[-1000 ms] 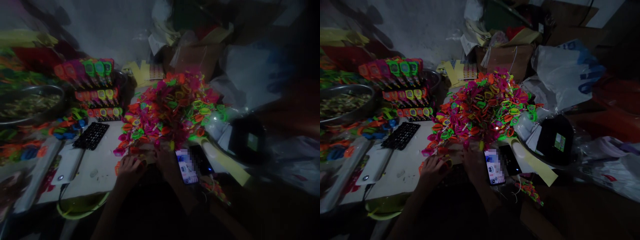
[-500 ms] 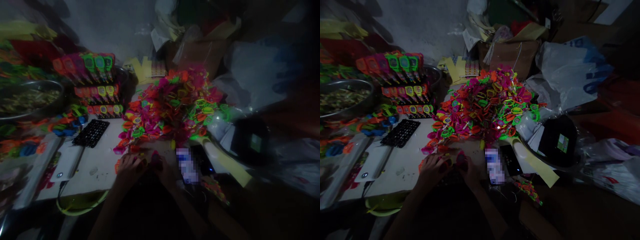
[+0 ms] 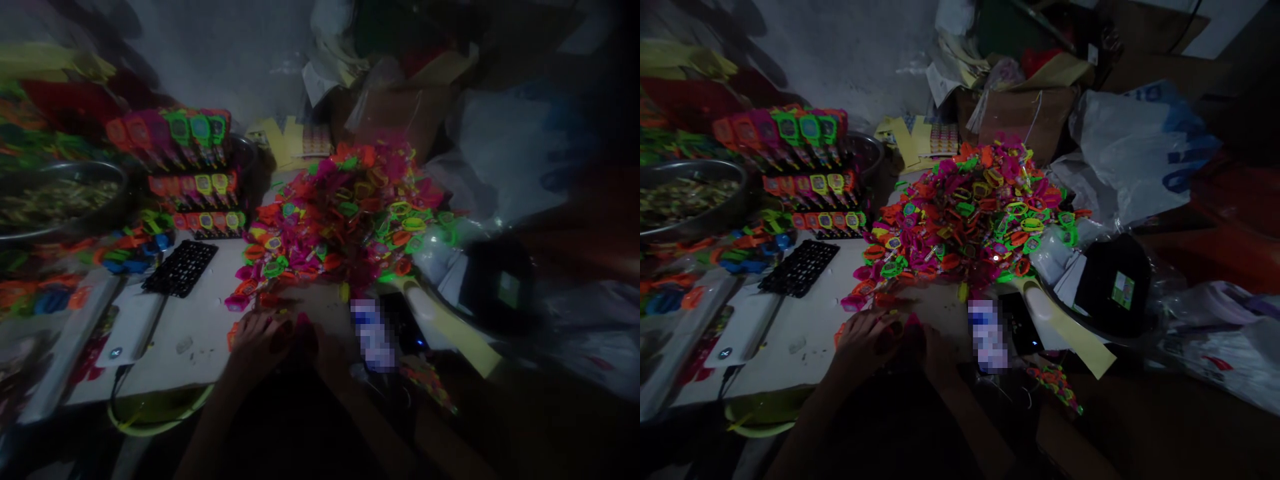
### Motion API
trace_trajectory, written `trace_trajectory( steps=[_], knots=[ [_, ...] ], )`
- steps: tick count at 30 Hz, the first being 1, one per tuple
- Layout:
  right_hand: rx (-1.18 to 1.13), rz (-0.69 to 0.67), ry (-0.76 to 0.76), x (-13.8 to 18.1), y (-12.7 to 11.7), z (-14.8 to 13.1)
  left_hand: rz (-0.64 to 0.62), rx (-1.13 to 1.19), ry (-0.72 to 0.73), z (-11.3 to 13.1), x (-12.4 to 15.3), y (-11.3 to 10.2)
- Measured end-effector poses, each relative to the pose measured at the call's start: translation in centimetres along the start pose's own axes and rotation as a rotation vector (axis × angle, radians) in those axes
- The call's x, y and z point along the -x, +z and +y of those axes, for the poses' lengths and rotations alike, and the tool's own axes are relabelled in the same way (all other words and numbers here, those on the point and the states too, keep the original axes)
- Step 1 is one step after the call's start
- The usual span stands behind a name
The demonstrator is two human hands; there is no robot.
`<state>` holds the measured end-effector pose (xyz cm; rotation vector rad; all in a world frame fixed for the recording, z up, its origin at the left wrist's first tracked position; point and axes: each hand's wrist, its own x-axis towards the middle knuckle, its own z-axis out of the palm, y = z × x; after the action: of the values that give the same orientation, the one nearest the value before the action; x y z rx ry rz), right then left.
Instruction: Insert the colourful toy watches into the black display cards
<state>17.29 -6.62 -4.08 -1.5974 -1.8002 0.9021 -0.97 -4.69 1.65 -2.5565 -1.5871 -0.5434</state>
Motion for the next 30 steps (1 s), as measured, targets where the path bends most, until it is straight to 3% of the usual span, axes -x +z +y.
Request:
trace_trajectory(
  steps=[6,10,13,17,20,23,26,30],
  knots=[
    [-0.047,-0.093,0.0,-0.4,0.2,-1.0,-0.043,0.03,-0.01,-0.1,-0.1,-0.2],
    [-0.018,-0.127,0.037,-0.4,-0.3,-1.3,0.005,0.009,-0.003,0.1,-0.4,-0.2],
    [-0.037,-0.12,-0.065,0.4,-1.3,-1.0,0.049,-0.031,0.007,0.4,-0.7,-0.2],
    [0.083,0.105,-0.205,2.9,-3.6,2.1,0.047,-0.054,0.015,0.5,-0.7,0.1],
    [0.29,0.359,-0.11,5.0,-5.7,5.9,0.028,-0.03,-0.004,0.2,-0.5,0.6],
    [0.427,0.498,-0.03,6.5,-7.3,8.6,0.057,0.002,-0.006,0.0,-0.3,1.0],
    [0.49,0.413,-0.113,7.3,-7.1,8.4,0.082,-0.02,0.003,0.1,-0.4,1.0],
    [0.411,0.286,-0.183,6.6,-4.6,5.5,0.062,-0.055,0.002,0.4,-0.5,0.8]
  ],
)
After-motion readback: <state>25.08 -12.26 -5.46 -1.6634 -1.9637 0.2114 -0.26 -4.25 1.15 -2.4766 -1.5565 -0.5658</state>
